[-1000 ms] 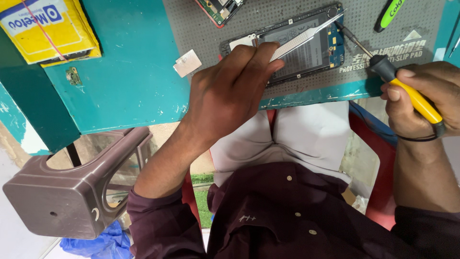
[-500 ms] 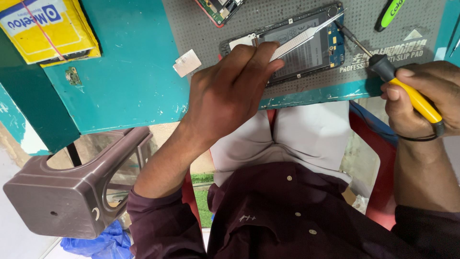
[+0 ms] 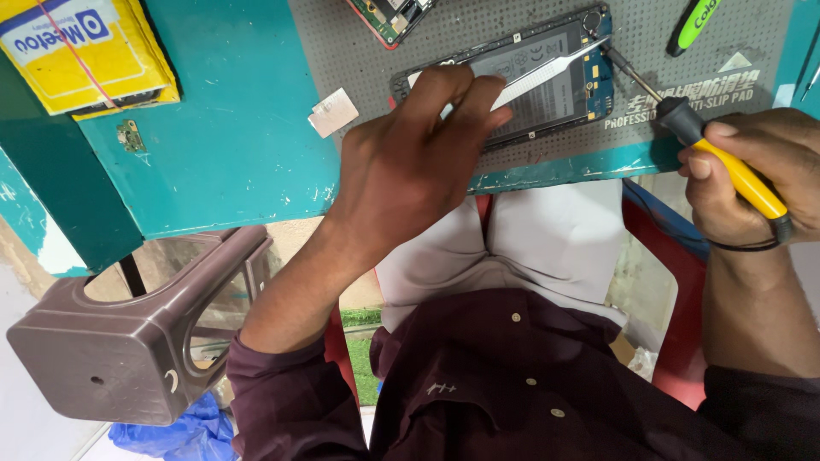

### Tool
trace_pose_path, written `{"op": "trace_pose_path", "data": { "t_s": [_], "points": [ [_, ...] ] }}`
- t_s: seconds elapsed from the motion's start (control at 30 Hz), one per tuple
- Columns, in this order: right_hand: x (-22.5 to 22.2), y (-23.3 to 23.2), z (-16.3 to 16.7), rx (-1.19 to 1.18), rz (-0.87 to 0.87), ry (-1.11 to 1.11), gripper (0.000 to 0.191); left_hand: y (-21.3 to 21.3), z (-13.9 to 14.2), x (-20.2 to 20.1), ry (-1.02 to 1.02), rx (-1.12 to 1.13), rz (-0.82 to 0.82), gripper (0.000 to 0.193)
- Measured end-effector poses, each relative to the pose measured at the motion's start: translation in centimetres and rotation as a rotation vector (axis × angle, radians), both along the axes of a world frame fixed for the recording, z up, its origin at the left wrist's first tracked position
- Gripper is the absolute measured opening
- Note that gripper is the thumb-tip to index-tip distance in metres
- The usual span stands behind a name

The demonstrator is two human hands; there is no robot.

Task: The person uses a soldering iron and tweezers to work on the internal components of a disassembled mobile phone. They hold the phone steady with one hand while applying heat to the circuit board with the other.

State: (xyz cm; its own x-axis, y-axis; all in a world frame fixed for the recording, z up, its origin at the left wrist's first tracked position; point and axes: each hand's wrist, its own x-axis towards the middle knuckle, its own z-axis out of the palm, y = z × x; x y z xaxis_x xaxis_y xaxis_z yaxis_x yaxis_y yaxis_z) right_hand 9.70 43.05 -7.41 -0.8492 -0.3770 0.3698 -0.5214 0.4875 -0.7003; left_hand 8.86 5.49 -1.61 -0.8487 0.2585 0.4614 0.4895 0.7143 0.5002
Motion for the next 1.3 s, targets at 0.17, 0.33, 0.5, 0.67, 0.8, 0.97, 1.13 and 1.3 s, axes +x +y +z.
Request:
{"op": "trace_pose_path", "data": {
  "t_s": [0.17, 0.33, 0.5, 0.67, 0.8, 0.97, 1.13, 1.3],
  "points": [
    [0.26, 0.24, -0.22, -0.02, -0.011, -0.036, 0.019, 0.19, 0.05, -0.07, 0.003, -0.011, 0.009, 0.022],
    [0.46, 0.26, -0.33, -0.008, -0.029, -0.024, 0.02, 0.42, -0.03, 0.04, 0.019, -0.043, 0.055, 0.024],
    [0.39, 0.27, -0.3, -0.005, -0.019, -0.02, 0.021, 0.46, -0.21, -0.02, 0.001, -0.056, 0.057, 0.023],
    [0.59, 0.42, -0.48, -0.024, -0.034, -0.046, 0.022, 0.46, -0.12, -0.12, 0.021, -0.074, 0.058, 0.023],
    [0.55, 0.42, -0.34, -0.017, -0.022, -0.054, 0.02, 0.48, 0.04, -0.2, 0.036, -0.071, 0.056, 0.022],
    [0.09, 0.38, -0.21, 0.003, 0.007, -0.02, 0.02, 0.35, 0.04, -0.18, 0.011, -0.053, 0.024, 0.018],
    [0.64, 0.37, -0.33, -0.035, -0.023, -0.067, 0.018, 0.35, -0.01, -0.06, 0.008, -0.058, 0.019, 0.018],
    [0.7, 0.31, -0.22, -0.02, -0.034, -0.07, 0.017, 0.42, -0.05, -0.09, 0.008, -0.067, 0.026, 0.02]
  ]
}}
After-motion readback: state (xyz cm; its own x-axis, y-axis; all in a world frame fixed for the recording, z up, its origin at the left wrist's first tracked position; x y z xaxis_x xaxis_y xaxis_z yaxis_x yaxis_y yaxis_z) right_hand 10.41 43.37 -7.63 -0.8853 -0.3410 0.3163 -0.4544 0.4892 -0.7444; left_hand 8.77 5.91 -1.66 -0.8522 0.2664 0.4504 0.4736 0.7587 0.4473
